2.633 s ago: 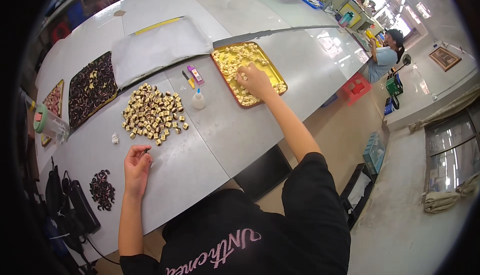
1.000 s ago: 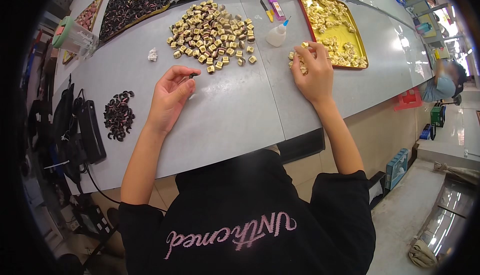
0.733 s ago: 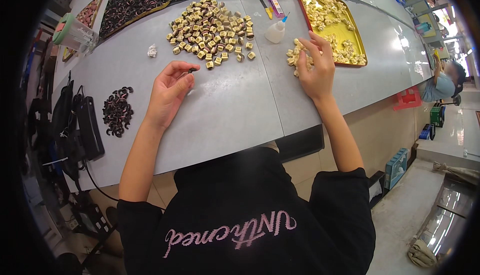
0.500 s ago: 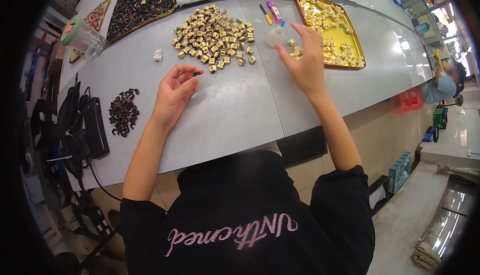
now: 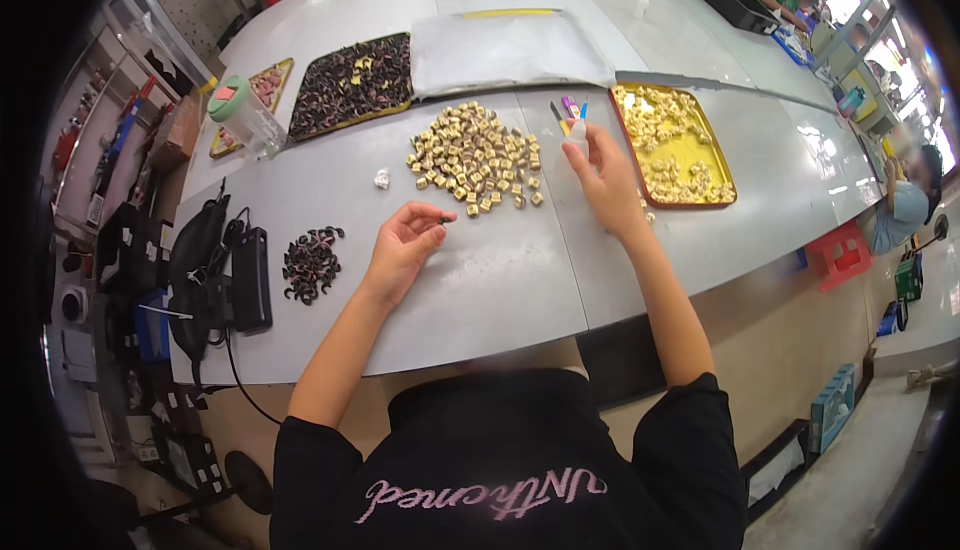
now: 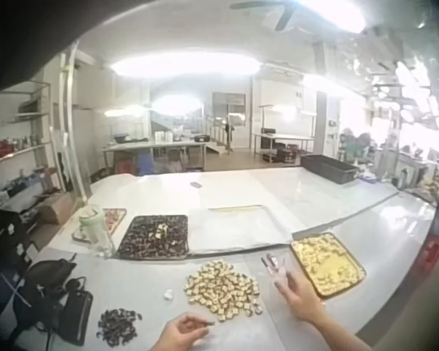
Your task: The person applies glue from a glue bottle to small plastic components and then assembles them by hand at a factory workbench.
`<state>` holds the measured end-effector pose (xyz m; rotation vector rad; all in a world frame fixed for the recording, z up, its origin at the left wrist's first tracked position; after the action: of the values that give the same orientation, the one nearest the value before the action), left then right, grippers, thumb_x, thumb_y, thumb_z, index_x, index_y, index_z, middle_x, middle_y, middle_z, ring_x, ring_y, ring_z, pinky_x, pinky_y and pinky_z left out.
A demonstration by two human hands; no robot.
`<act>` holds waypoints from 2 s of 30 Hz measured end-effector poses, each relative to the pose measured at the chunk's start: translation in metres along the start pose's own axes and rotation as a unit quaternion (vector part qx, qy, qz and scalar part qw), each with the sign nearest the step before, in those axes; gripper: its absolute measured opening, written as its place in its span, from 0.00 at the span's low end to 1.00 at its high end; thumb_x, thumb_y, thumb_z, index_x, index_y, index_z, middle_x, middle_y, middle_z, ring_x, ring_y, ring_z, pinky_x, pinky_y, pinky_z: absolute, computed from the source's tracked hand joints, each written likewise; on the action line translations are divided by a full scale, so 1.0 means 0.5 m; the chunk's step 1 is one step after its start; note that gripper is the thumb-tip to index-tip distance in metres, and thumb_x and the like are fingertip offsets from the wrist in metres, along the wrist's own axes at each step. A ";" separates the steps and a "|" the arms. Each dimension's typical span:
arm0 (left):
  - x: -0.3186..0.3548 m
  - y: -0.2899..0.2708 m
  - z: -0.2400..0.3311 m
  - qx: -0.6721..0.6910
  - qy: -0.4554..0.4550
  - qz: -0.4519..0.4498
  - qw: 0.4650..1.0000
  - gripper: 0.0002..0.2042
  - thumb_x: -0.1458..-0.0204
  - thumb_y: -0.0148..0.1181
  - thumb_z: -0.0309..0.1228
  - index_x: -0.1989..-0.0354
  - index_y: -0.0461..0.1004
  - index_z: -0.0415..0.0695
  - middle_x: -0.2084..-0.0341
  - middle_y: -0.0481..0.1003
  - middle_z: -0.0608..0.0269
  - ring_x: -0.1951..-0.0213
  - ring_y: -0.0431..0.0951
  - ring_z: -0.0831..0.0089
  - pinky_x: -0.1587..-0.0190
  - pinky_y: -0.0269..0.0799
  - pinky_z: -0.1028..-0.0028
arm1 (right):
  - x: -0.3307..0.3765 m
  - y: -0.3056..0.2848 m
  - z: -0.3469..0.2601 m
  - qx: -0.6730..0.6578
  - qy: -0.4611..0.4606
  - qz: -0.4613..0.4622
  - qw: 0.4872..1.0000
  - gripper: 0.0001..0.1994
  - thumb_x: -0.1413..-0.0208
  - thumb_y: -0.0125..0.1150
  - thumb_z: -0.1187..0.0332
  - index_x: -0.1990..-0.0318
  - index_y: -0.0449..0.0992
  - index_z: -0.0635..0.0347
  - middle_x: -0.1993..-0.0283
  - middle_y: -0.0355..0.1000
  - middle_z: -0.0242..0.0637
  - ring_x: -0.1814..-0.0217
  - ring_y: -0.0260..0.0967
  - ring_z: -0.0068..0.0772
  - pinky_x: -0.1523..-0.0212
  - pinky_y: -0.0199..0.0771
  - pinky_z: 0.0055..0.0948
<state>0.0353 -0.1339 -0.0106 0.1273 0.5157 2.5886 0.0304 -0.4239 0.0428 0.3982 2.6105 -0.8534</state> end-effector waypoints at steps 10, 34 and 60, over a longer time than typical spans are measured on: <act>0.011 0.034 0.010 -0.017 -0.031 -0.015 0.999 0.14 0.48 0.66 0.17 0.57 0.72 0.44 0.56 0.79 0.59 0.56 0.76 0.80 0.52 0.72 0.79 | -0.016 0.060 -0.068 -0.560 0.102 -0.136 0.811 0.25 0.40 0.67 0.56 0.41 0.68 0.58 0.50 0.73 0.38 0.61 0.70 0.19 0.60 0.72 0.18; -0.004 0.035 -0.016 0.031 -0.046 -0.020 0.998 0.16 0.53 0.68 0.12 0.62 0.67 0.41 0.62 0.80 0.50 0.55 0.82 0.65 0.53 0.82 0.70 | 0.026 0.137 -0.083 -0.434 0.075 -0.186 0.878 0.21 0.31 0.48 0.49 0.47 0.61 0.58 0.64 0.74 0.51 0.89 0.58 0.18 0.89 0.58 0.16; 0.005 0.036 -0.010 -0.002 -0.022 -0.043 0.999 0.23 0.61 0.77 0.15 0.62 0.67 0.43 0.69 0.76 0.63 0.55 0.82 0.67 0.57 0.74 0.74 | 0.031 0.144 -0.084 -0.436 0.088 -0.188 0.876 0.24 0.34 0.52 0.45 0.50 0.60 0.58 0.70 0.74 0.53 0.94 0.56 0.22 0.93 0.57 0.18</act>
<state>0.0238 -0.1490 -0.0084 0.1561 0.4900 2.4973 0.0327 -0.3399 0.0310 -0.3081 2.9395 0.3476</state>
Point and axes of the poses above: each hand's wrist, its own x-axis away from the middle knuckle, its own y-axis out of the palm, z = x × y, the point moved 4 cm from there along -x, towards the middle knuckle
